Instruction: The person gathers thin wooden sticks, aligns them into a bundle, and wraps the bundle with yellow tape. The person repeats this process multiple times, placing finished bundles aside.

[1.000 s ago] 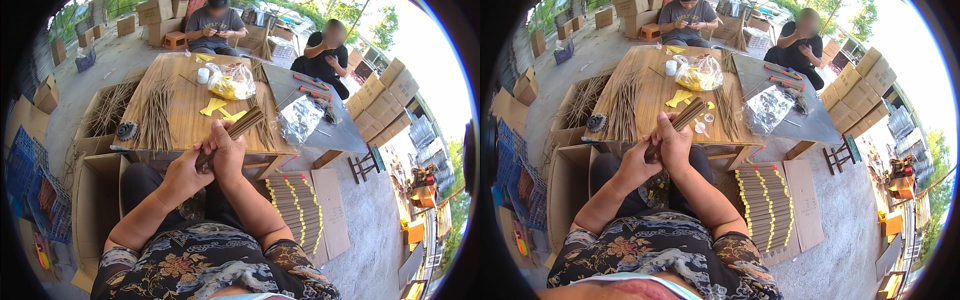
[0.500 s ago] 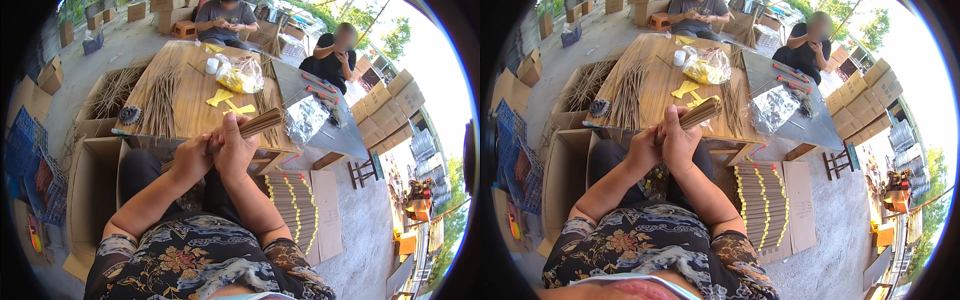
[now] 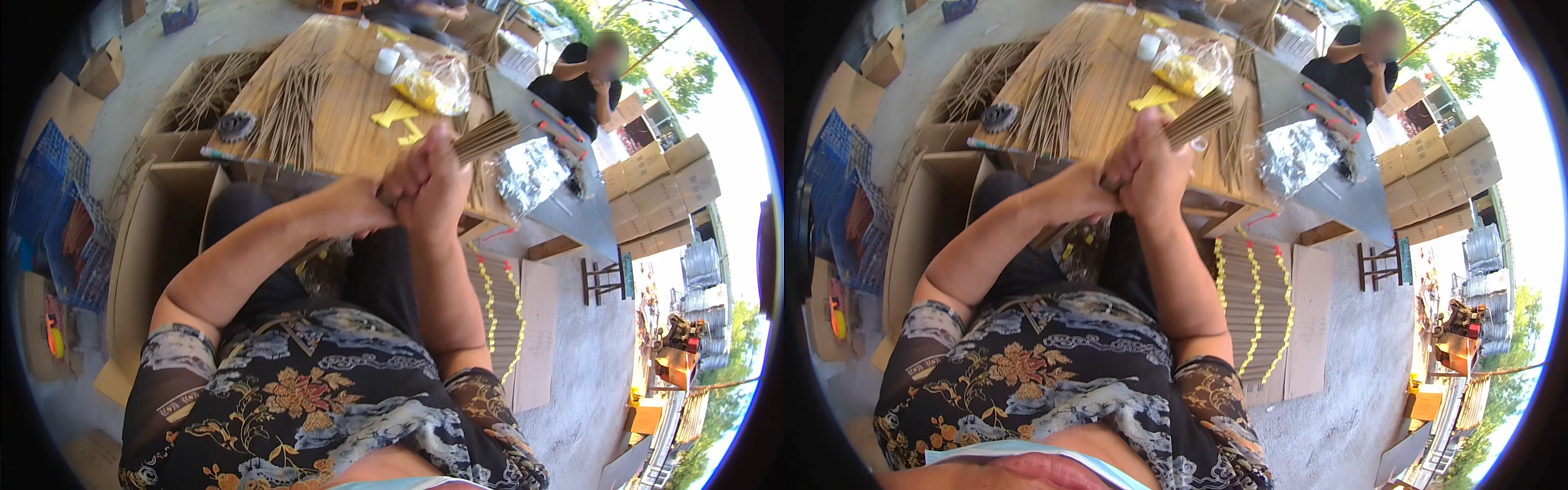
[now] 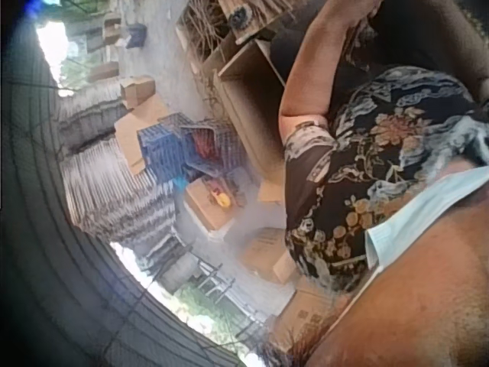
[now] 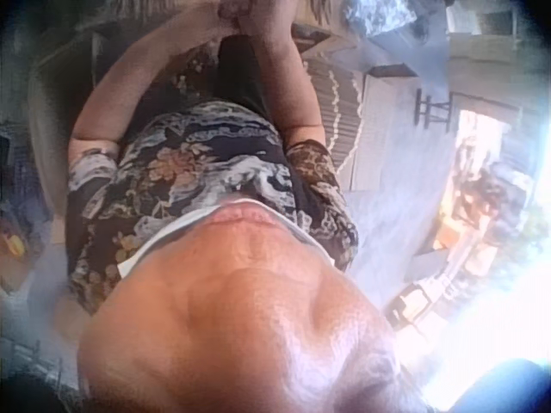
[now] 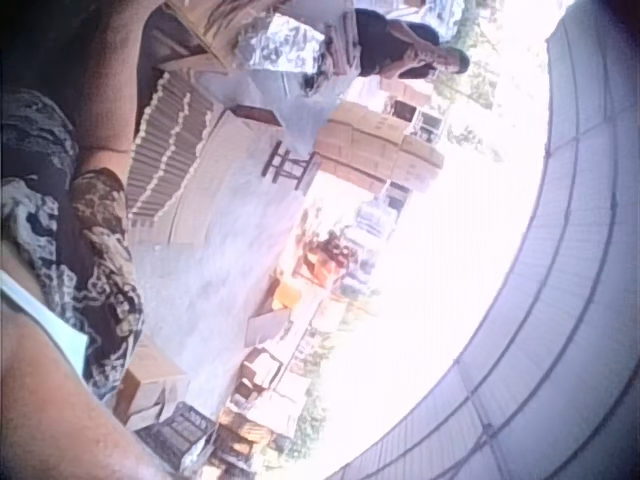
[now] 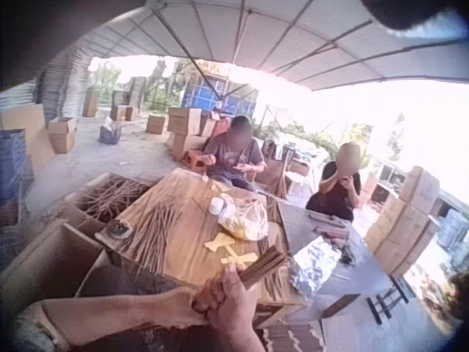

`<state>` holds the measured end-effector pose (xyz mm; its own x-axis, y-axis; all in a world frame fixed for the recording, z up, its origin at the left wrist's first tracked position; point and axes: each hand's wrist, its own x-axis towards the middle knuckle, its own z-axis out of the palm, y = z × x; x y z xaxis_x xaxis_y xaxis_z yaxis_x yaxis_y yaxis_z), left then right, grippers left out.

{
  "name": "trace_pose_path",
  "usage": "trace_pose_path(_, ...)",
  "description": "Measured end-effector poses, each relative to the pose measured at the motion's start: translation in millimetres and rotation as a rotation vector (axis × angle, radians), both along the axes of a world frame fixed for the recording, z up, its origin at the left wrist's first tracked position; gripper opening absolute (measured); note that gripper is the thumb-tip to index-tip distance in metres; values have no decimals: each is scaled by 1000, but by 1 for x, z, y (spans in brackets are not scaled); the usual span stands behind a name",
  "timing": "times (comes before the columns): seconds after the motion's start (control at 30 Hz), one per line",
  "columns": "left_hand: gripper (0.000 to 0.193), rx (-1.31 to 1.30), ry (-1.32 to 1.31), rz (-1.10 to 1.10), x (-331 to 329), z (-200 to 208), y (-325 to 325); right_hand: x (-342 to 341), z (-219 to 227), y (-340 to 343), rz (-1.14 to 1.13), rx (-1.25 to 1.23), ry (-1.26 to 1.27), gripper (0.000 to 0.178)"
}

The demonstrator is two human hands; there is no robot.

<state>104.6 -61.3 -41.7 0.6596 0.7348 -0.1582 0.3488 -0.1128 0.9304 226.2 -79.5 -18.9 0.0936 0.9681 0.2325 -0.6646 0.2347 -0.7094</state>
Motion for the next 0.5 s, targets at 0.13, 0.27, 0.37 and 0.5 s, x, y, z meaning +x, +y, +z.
trace_pose_path(0.13, 23, 730, -65, 337, 11, -7, -10, -3, -1, 11, -193, 53, 35, 29)
trace_pose_path(0.27, 21, 720, 89, 517, 20, -22, -10, -11, -4, 10, -269, 47, 31, 29)
trace_pose_path(0.37, 19, 690, 100, 495, 17, -32, -8, -14, -4, 5, -267, 33, -16, 29)
trace_pose_path(0.5, 18, 664, -187, 356, 14, -30, -6, -12, 2, 2, -207, -1, -69, 25)
